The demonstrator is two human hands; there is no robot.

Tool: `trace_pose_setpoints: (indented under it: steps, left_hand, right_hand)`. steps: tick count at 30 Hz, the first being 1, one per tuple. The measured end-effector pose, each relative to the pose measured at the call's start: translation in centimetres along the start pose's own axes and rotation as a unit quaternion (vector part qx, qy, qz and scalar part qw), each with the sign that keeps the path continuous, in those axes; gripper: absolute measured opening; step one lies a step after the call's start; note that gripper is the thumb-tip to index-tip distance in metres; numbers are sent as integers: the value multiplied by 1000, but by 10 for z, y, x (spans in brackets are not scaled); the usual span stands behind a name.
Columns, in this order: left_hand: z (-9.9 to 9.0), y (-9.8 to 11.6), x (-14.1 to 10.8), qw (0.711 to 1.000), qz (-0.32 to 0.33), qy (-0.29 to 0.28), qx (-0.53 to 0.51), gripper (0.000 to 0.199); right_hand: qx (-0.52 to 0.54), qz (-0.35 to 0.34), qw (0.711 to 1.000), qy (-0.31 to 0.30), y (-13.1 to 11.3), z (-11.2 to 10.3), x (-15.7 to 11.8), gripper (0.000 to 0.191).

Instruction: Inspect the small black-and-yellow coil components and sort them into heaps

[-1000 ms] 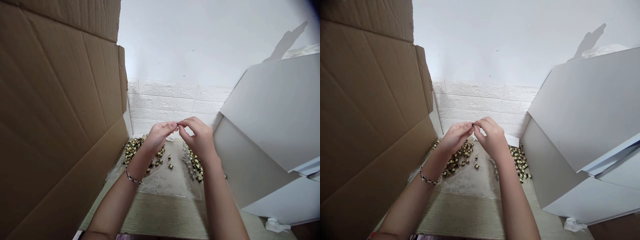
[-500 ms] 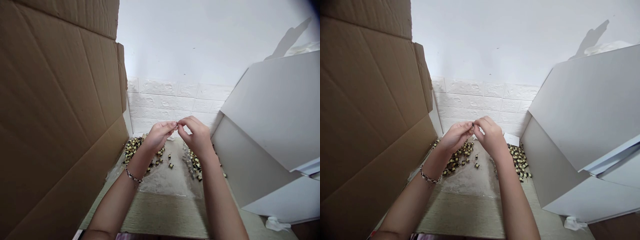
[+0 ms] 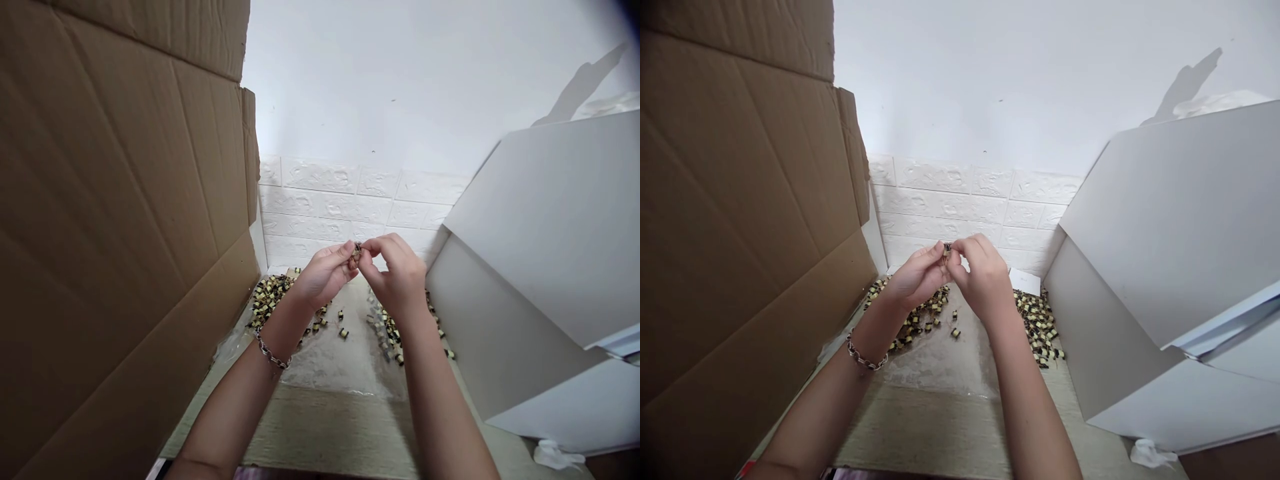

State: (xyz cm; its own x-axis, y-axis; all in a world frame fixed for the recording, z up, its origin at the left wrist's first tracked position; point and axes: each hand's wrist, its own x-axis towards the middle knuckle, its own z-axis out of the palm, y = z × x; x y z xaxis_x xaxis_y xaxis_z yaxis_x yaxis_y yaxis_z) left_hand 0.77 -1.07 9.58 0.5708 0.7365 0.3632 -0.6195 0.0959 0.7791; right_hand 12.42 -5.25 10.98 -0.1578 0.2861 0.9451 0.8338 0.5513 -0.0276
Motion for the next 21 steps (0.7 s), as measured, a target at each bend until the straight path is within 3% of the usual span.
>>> trace_pose_setpoints:
  steps: [13,21]
  left_hand:
    - [2,-2,0,1000,6,1,3,22]
    - [-3,-1,0,997,-25,-32,-65,23]
  right_hand:
    - [3,0,1000,-31,4,-3,1,6]
    - [0,25,1000,0,2,-6,3,14]
